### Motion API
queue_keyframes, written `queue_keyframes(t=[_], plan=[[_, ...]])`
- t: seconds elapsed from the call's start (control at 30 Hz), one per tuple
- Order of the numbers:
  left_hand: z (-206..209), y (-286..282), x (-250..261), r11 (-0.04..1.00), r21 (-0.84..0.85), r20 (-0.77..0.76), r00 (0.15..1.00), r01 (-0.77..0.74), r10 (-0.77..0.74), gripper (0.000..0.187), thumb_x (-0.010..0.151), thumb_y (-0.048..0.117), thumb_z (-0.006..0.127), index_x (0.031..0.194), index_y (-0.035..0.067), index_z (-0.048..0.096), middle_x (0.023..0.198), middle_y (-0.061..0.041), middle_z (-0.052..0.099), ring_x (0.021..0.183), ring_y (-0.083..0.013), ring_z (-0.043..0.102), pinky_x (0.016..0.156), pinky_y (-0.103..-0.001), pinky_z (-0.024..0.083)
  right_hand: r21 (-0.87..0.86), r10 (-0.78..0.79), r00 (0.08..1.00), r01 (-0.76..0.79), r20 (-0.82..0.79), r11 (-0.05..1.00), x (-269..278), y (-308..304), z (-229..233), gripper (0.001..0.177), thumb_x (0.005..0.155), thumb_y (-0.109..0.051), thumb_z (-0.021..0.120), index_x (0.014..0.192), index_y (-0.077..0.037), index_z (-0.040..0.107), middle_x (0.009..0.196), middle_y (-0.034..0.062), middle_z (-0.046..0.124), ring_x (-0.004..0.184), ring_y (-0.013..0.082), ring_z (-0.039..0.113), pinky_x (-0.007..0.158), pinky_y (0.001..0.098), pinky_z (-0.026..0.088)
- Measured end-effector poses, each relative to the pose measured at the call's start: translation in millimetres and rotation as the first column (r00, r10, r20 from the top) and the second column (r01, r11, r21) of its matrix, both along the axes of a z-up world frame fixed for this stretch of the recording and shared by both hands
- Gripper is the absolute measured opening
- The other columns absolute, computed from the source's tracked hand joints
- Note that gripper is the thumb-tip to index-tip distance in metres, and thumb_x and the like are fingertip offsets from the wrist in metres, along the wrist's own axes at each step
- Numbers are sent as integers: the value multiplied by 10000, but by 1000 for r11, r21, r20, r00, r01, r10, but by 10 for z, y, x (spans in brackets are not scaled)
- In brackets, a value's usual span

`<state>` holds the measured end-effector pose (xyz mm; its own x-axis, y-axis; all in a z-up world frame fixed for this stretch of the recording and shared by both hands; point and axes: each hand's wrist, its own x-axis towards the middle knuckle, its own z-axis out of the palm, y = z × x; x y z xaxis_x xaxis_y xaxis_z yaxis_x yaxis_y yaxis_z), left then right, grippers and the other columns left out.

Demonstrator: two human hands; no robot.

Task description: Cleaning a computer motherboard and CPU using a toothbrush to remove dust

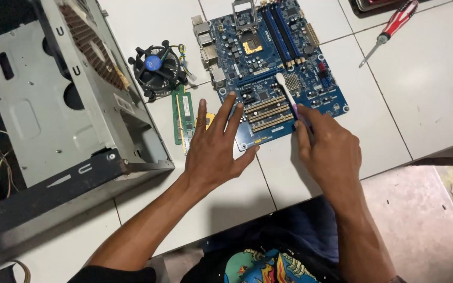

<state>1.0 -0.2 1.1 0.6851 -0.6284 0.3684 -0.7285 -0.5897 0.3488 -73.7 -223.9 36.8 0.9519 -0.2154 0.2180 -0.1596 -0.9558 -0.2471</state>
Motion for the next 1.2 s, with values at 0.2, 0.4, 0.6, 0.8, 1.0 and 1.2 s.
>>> queue_keyframes(t=[0.2,0.4,0.6,0.8,1.0,1.2], plan=[[-38,5,-1,1000,-2,-6,1000,-4,4,837,1006,489,719,1566,-50,409,1682,-249,310,1544,-382,449,1311,-671,176,-133,27,995,-14,96,991,-312,40,160,312,1045,-223,732,1348,-209,802,929,25,740,740,254,691,523,418,490],[0,5,-14,1000,-5,20,1000,-12,12,811,985,475,720,1520,-81,471,1653,-258,358,1545,-362,410,1294,-676,182,-133,53,996,-43,74,990,-235,28,141,329,1048,-253,729,1371,-204,767,986,23,747,810,264,706,530,435,492],[-16,6,-2,1000,4,-16,1000,4,-4,819,1011,476,704,1553,-69,422,1677,-266,312,1574,-364,375,1312,-658,152,-117,34,999,-34,-1,993,-96,-89,83,335,1045,-281,719,1376,-244,759,909,6,682,758,283,687,511,456,492],[-5,-1,-9,1000,8,-13,1000,-4,4,808,1013,479,695,1536,-85,447,1669,-263,325,1551,-359,413,1305,-657,176,-298,70,992,-35,108,954,-147,-41,125,332,1016,-272,816,1347,-277,824,891,-56,645,660,219,631,419,387,424],[-15,-4,4,1000,16,-5,1000,-6,6,814,1003,486,707,1532,-81,458,1666,-258,328,1535,-377,435,1296,-666,197,-39,44,991,-39,128,998,-281,-15,435,224,1088,-148,761,1292,-105,844,946,56,770,624,192,632,564,361,477],[-27,-6,2,999,23,-10,1000,-24,24,839,965,479,730,1533,-72,452,1670,-249,328,1547,-358,413,1301,-668,181,34,38,988,-44,153,998,-149,-114,10,285,1098,-167,699,1362,-145,803,892,43,777,604,192,636,518,369,460]])
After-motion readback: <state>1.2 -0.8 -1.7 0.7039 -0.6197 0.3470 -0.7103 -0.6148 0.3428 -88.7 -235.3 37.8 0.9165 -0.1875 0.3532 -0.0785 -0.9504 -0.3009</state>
